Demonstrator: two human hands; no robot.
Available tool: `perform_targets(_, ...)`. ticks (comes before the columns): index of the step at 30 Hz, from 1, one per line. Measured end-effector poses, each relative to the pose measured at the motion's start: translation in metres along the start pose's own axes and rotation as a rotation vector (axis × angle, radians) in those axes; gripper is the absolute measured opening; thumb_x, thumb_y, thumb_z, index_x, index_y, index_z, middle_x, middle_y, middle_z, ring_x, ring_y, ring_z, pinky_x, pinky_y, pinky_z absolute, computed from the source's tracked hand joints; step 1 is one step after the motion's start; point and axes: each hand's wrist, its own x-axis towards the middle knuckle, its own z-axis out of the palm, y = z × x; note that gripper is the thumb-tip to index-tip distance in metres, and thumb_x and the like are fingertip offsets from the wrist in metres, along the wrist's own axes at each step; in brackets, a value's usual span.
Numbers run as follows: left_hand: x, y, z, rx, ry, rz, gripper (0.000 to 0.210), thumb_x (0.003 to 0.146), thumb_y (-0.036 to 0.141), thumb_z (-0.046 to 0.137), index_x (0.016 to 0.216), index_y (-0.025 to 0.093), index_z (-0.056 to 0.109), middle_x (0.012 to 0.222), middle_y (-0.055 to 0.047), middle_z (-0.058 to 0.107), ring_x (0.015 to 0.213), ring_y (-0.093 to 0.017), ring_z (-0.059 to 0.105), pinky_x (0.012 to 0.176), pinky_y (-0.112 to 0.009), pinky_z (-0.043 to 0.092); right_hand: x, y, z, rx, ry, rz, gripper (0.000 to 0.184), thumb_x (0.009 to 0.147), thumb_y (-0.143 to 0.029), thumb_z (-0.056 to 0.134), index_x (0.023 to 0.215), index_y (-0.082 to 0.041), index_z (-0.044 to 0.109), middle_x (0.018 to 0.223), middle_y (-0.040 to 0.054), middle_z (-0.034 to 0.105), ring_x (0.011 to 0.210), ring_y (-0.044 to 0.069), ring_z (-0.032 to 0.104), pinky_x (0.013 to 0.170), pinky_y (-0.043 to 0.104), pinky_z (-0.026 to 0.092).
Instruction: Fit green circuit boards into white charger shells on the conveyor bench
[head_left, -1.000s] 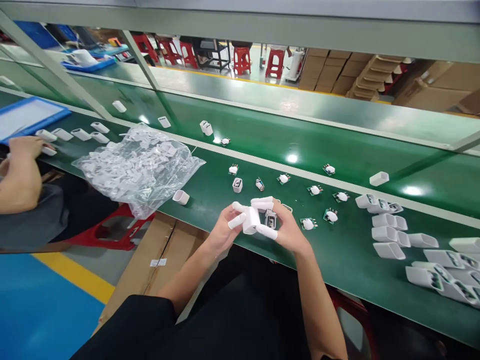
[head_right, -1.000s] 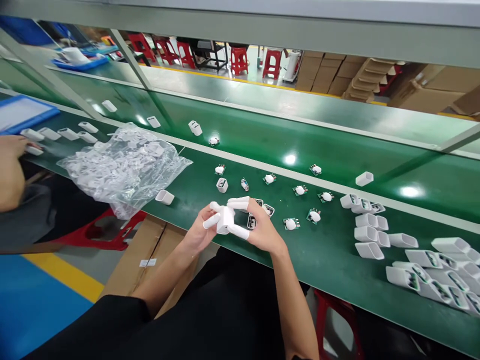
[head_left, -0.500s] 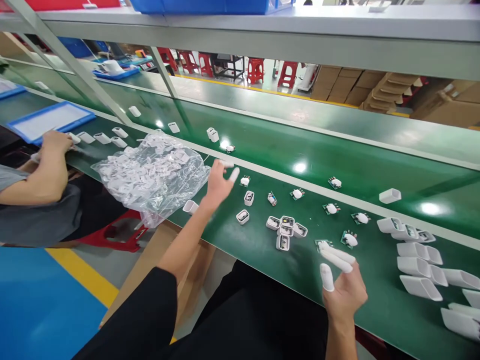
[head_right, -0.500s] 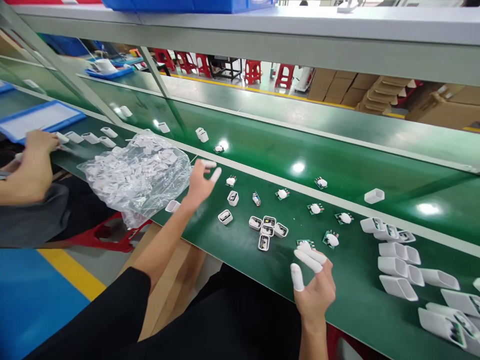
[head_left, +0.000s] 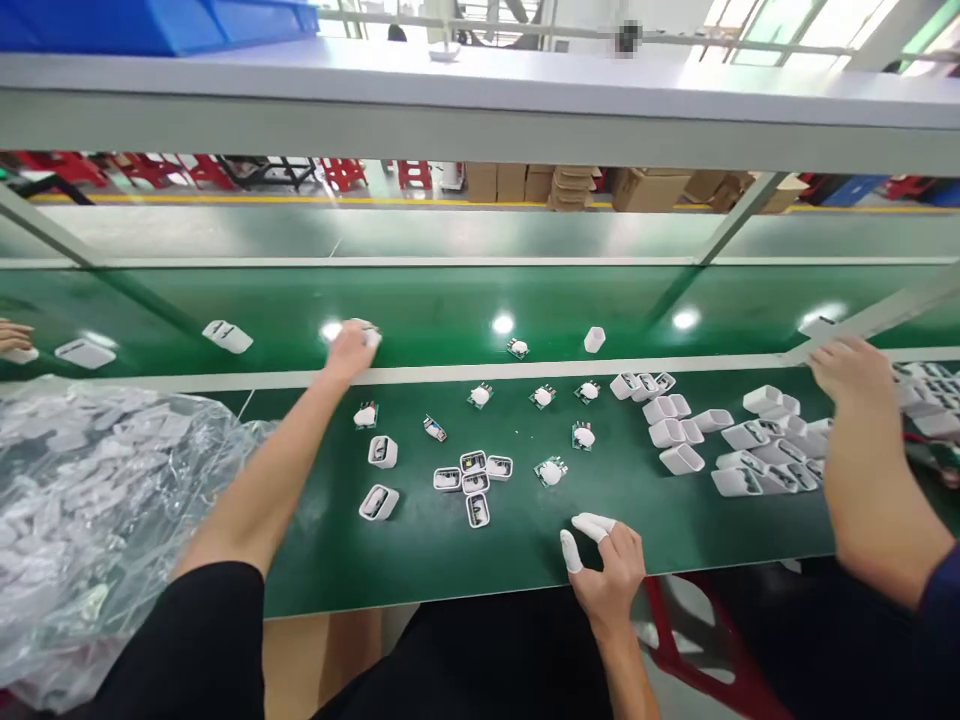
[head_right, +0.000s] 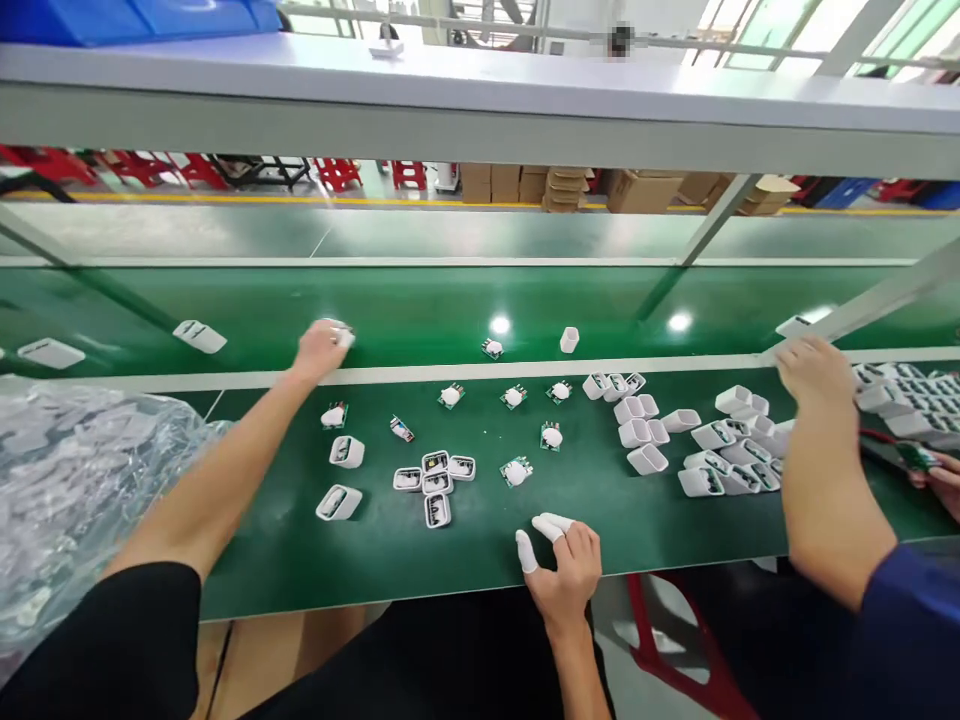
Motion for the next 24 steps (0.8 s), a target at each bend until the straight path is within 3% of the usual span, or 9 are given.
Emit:
perform_targets(4, 0.009, 0.077, 0.057, 0.016, -0.218, 0.387, 0.021, 0.108, 0.016, 0.062, 0.125, 0.011, 0.074, 0.143, -0.021, 0.07, 0.138, -0.032, 0.066, 0.126, -0.05, 0.055, 0.002, -0.002, 0.002, -0.02, -0.02, 0.007, 0.006, 0.109, -0.029, 0.078, 0.111, -0.023, 0.076, 0.099, 0.0051, 0.082, 0.089, 0.024, 0.075, 0.09, 0.042, 0.053)
perform_targets(7, 0.01, 0.135, 0.09, -0.011, -0.315, 0.598, 0.034, 0.099, 0.006, 0.057, 0.13, 0.011, 0.07, 0.152, -0.023, 0.062, 0.146, -0.036, 0.059, 0.13, -0.051, 0.049, 0.003, -0.002, -0.001, -0.017, -0.039, 0.01, 0.008, 0.11, -0.03, 0.077, 0.111, -0.023, 0.075, 0.099, 0.0047, 0.081, 0.091, 0.024, 0.075, 0.091, 0.041, 0.053)
perform_targets(9, 0.013, 0.159, 0.1, -0.022, -0.359, 0.669, 0.043, 0.092, 0.002, 0.058, 0.133, 0.01, 0.068, 0.153, -0.024, 0.06, 0.146, -0.038, 0.058, 0.128, -0.052, 0.048, 0.004, -0.003, -0.002, -0.019, -0.045, 0.019, 0.008, 0.11, -0.031, 0.076, 0.111, -0.023, 0.075, 0.098, 0.0045, 0.081, 0.091, 0.023, 0.074, 0.091, 0.041, 0.052)
perform_targets(12, 0.02, 0.168, 0.104, -0.018, -0.443, 0.71, 0.044, 0.085, 0.004, 0.062, 0.127, 0.015, 0.068, 0.139, -0.019, 0.064, 0.129, -0.035, 0.065, 0.116, -0.047, 0.054, 0.005, -0.005, -0.002, -0.023, -0.033, 0.042, 0.006, 0.11, -0.03, 0.075, 0.11, -0.024, 0.075, 0.097, 0.0036, 0.08, 0.091, 0.023, 0.073, 0.091, 0.041, 0.051)
perform_targets(16, 0.026, 0.156, 0.102, -0.004, -0.505, 0.699, 0.037, 0.081, 0.006, 0.067, 0.115, 0.022, 0.068, 0.12, -0.012, 0.066, 0.116, -0.032, 0.066, 0.103, -0.042, 0.055, 0.007, -0.008, 0.0, -0.019, -0.031, 0.081, 0.005, 0.106, -0.028, 0.079, 0.109, -0.025, 0.076, 0.097, 0.0027, 0.081, 0.091, 0.024, 0.073, 0.091, 0.042, 0.051)
perform_targets(21, 0.025, 0.151, 0.093, -0.033, -0.457, 0.601, 0.024, 0.085, 0.012, 0.071, 0.106, 0.023, 0.063, 0.11, -0.01, 0.062, 0.114, -0.032, 0.061, 0.106, -0.043, 0.052, 0.006, -0.011, 0.002, 0.004, -0.025, 0.102, 0.006, 0.106, -0.029, 0.081, 0.107, -0.027, 0.075, 0.097, 0.0019, 0.082, 0.09, 0.025, 0.073, 0.094, 0.044, 0.05)
perform_targets(24, 0.01, 0.159, 0.086, -0.085, -0.407, 0.572, 0.016, 0.093, 0.018, 0.069, 0.106, 0.022, 0.062, 0.109, -0.01, 0.061, 0.111, -0.031, 0.061, 0.108, -0.046, 0.052, 0.009, -0.01, -0.003, 0.094, -0.036, 0.137, 0.004, 0.108, -0.027, 0.079, 0.104, -0.027, 0.076, 0.098, 0.0009, 0.082, 0.091, 0.023, 0.073, 0.096, 0.044, 0.05)
